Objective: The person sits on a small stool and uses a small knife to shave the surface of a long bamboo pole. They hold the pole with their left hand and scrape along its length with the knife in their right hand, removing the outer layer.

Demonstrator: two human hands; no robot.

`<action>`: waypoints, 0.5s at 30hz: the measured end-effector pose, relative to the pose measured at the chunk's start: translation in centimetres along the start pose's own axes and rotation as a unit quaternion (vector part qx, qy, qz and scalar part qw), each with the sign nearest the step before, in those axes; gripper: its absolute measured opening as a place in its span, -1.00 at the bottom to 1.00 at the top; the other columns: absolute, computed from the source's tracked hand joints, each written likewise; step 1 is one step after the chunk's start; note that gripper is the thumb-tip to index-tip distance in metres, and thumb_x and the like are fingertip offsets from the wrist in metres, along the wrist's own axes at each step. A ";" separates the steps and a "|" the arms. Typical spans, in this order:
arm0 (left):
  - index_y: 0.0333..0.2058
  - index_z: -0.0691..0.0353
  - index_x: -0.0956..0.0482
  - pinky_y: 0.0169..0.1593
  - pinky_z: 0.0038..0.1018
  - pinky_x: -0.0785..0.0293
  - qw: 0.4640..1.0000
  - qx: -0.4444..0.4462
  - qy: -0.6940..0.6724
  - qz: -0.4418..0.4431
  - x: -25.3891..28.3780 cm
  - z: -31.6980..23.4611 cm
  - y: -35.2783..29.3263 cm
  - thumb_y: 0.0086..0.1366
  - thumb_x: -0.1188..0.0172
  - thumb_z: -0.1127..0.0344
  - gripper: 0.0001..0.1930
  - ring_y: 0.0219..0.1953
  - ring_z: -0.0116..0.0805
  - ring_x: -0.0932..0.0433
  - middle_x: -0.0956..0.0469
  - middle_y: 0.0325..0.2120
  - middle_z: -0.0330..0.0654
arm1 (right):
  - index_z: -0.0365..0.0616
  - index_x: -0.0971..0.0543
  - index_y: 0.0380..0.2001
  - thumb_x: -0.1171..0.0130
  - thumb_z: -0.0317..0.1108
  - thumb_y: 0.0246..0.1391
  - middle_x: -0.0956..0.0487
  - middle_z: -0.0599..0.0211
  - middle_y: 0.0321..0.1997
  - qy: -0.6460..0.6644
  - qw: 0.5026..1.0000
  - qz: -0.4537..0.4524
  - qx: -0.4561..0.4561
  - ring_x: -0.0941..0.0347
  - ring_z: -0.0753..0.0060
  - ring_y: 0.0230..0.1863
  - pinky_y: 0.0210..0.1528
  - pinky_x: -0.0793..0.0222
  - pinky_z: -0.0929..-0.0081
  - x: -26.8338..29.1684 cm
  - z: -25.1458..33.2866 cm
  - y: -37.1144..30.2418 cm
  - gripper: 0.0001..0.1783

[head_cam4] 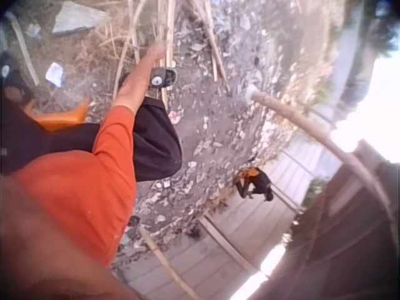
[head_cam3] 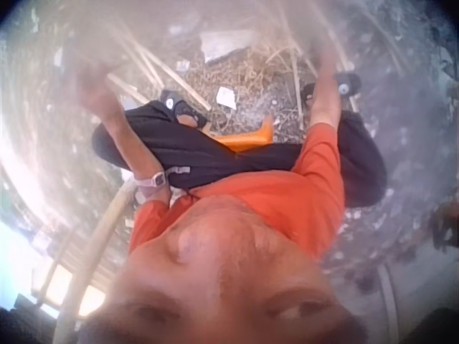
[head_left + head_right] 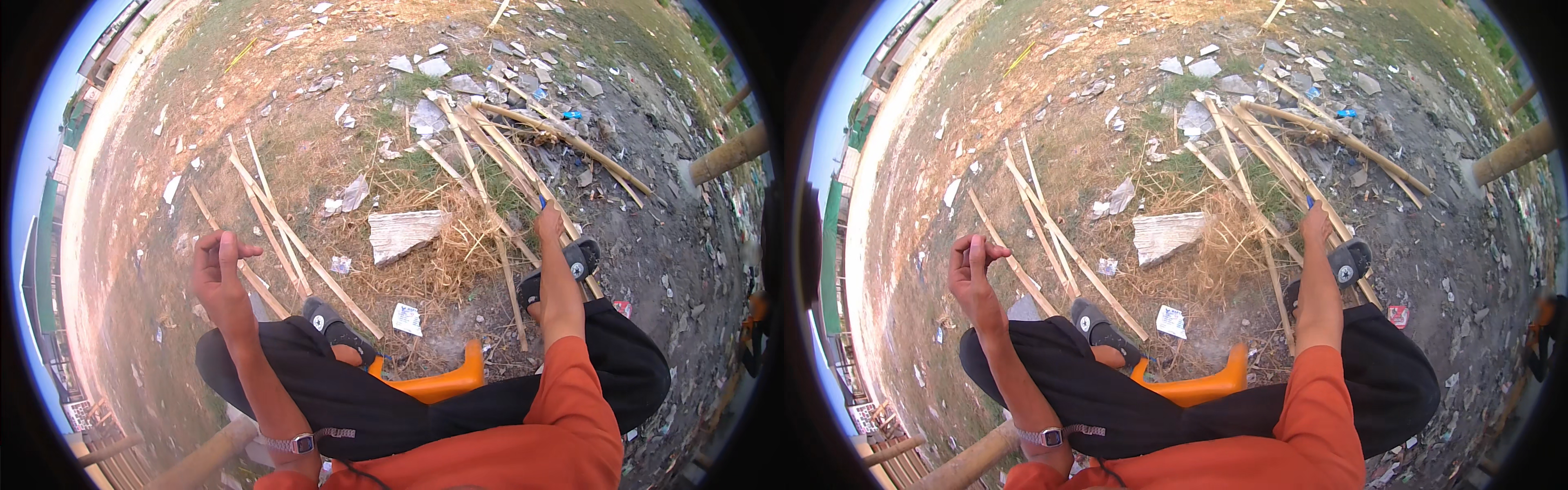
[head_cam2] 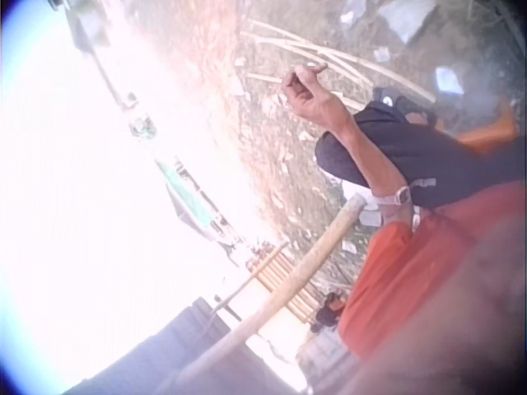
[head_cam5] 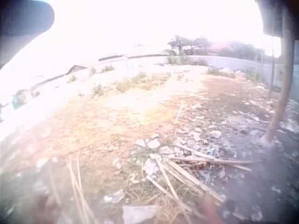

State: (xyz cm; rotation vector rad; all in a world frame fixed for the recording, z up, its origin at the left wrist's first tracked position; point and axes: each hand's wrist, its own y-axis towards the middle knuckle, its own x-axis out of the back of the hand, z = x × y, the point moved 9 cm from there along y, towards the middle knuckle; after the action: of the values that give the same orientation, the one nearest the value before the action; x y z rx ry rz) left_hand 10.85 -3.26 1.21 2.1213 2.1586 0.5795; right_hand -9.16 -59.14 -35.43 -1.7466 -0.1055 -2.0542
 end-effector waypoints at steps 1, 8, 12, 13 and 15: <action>-0.29 0.32 -0.45 -0.22 -0.51 -0.46 1.000 0.003 -0.003 -0.005 0.2 0.0 -0.1 0.33 -0.02 0.33 -0.84 -0.46 -0.45 -0.51 -0.45 -0.56 -0.24 | -0.13 -0.37 -0.12 -0.03 -0.36 0.04 -0.51 -0.12 -0.19 0.017 1.000 -0.021 -0.009 -0.45 -0.09 -0.05 -0.14 -0.38 0.09 2.5 0.6 0.2 -0.70; -0.29 0.32 -0.46 -0.21 -0.50 -0.47 0.999 0.000 -0.050 0.000 0.6 -0.5 -0.3 0.32 -0.03 0.32 -0.83 -0.46 -0.45 -0.52 -0.46 -0.55 -0.24 | -0.17 -0.41 -0.16 -0.13 -0.20 0.04 -0.55 -0.01 -0.40 0.172 0.903 -0.334 0.207 -0.49 -0.13 -0.30 -0.24 -0.35 0.10 24.1 8.4 -0.9 -0.65; -0.29 0.30 -0.46 -0.23 -0.53 -0.42 0.995 0.013 -0.093 0.018 1.4 -1.6 0.2 0.32 -0.03 0.30 -0.83 -0.45 -0.45 -0.54 -0.50 -0.54 -0.24 | -0.19 -0.46 -0.19 -0.15 -0.15 0.04 -0.54 -0.03 -0.31 0.284 0.896 -0.197 0.279 -0.48 -0.01 -0.24 -0.20 -0.34 0.22 27.7 16.6 -5.8 -0.64; -0.29 0.30 -0.46 -0.24 -0.54 -0.41 0.994 0.020 -0.106 0.026 1.5 -1.9 0.4 0.32 -0.03 0.29 -0.83 -0.45 -0.45 -0.55 -0.51 -0.53 -0.23 | -0.21 -0.48 -0.21 -0.17 -0.08 0.02 -0.54 0.02 -0.32 0.297 0.875 -0.122 0.361 -0.47 0.10 -0.29 -0.21 -0.33 0.29 27.4 19.2 -7.3 -0.58; -0.12 0.29 -0.43 -0.23 -0.54 -0.39 0.984 0.018 -0.164 0.075 1.3 -3.2 1.1 0.29 -0.09 0.18 -0.69 -0.38 -0.45 -0.55 -0.54 -0.43 -0.20 | -0.20 -0.50 -0.13 -0.19 0.01 0.01 -0.53 0.19 -0.38 0.305 0.842 0.026 0.444 -0.38 0.34 -0.33 -0.19 -0.28 0.38 24.5 23.2 -9.7 -0.49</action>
State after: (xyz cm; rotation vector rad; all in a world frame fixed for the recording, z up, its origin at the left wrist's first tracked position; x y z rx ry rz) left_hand 10.89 -2.72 4.77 2.2250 1.8599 0.1814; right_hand 5.98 -49.44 -5.26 -0.5050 -0.6733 -1.9271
